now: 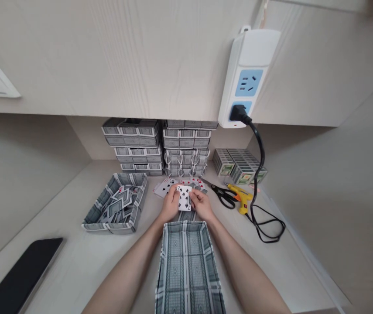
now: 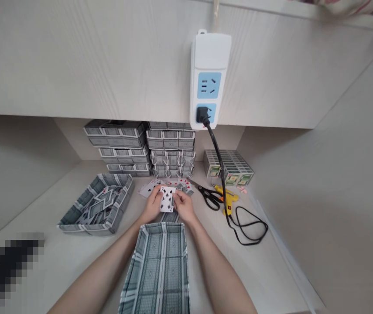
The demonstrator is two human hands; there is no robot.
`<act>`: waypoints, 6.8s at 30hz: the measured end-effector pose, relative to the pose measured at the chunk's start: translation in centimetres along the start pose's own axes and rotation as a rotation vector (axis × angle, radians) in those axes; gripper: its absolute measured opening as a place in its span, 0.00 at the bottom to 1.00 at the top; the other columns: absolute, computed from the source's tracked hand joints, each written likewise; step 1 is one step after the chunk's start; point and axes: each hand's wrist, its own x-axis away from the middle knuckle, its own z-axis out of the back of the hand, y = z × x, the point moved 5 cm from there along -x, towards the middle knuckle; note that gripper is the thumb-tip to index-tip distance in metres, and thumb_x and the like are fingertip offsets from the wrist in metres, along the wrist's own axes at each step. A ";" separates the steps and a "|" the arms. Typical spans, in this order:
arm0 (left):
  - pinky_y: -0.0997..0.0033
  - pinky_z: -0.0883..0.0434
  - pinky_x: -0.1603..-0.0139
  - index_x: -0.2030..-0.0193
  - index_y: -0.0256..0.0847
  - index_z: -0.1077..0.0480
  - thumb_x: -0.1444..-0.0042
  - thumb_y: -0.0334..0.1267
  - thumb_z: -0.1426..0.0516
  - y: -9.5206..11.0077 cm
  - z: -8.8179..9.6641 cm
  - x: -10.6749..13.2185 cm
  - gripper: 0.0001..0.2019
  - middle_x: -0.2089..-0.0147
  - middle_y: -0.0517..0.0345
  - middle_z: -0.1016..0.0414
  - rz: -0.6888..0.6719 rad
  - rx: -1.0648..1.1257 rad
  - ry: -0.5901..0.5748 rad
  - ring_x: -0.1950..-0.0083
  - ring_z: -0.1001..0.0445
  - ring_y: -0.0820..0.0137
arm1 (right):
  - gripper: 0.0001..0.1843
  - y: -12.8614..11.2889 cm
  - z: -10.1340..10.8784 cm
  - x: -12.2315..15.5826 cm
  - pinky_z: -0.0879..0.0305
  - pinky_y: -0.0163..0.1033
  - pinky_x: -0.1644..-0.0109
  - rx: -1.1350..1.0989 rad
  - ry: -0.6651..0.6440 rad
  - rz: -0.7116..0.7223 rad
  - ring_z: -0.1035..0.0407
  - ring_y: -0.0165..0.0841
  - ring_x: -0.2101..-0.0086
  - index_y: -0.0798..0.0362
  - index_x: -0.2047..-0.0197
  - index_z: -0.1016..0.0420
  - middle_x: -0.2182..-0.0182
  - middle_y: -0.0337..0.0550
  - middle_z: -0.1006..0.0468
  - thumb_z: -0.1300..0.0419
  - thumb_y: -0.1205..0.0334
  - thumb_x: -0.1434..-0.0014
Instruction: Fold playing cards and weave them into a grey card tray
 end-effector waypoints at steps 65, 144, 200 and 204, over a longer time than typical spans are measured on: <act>0.78 0.41 0.78 0.69 0.39 0.39 0.52 0.35 0.55 0.8 0.0 -0.3 0.06 0.78 0.64 0.39 0.081 0.218 -0.045 0.78 0.41 0.76 | 0.07 0.9 -0.1 -0.1 0.52 0.26 0.87 -0.139 0.014 0.014 0.47 0.21 0.90 0.53 0.71 0.36 0.91 0.27 0.39 0.44 0.58 0.52; 0.76 0.46 0.76 0.70 0.41 0.38 0.46 0.45 0.57 2.1 -0.5 1.0 0.13 0.79 0.63 0.39 -0.085 -0.456 -0.148 0.76 0.39 0.73 | 0.16 0.0 0.4 0.1 0.58 0.30 0.88 0.090 -0.109 -0.071 0.51 0.22 0.93 0.53 0.80 0.40 0.95 0.27 0.43 0.44 0.49 0.53; 0.79 0.49 0.78 0.82 0.36 0.41 0.51 0.47 0.52 0.4 -0.8 -0.4 0.17 0.83 0.65 0.43 -0.056 -0.342 -0.057 0.78 0.44 0.77 | 0.23 0.0 -0.1 0.1 0.51 0.30 0.81 0.357 -0.008 0.039 0.47 0.25 0.84 0.55 0.80 0.40 0.87 0.32 0.42 0.52 0.42 0.50; 0.78 0.49 0.78 0.83 0.37 0.42 0.49 0.46 0.54 0.4 -0.8 -0.2 0.17 0.83 0.65 0.44 -0.080 -0.358 -0.045 0.78 0.44 0.77 | 0.22 -0.1 -0.1 0.1 0.52 0.30 0.81 0.366 -0.018 0.047 0.49 0.24 0.83 0.55 0.81 0.41 0.87 0.32 0.44 0.52 0.44 0.49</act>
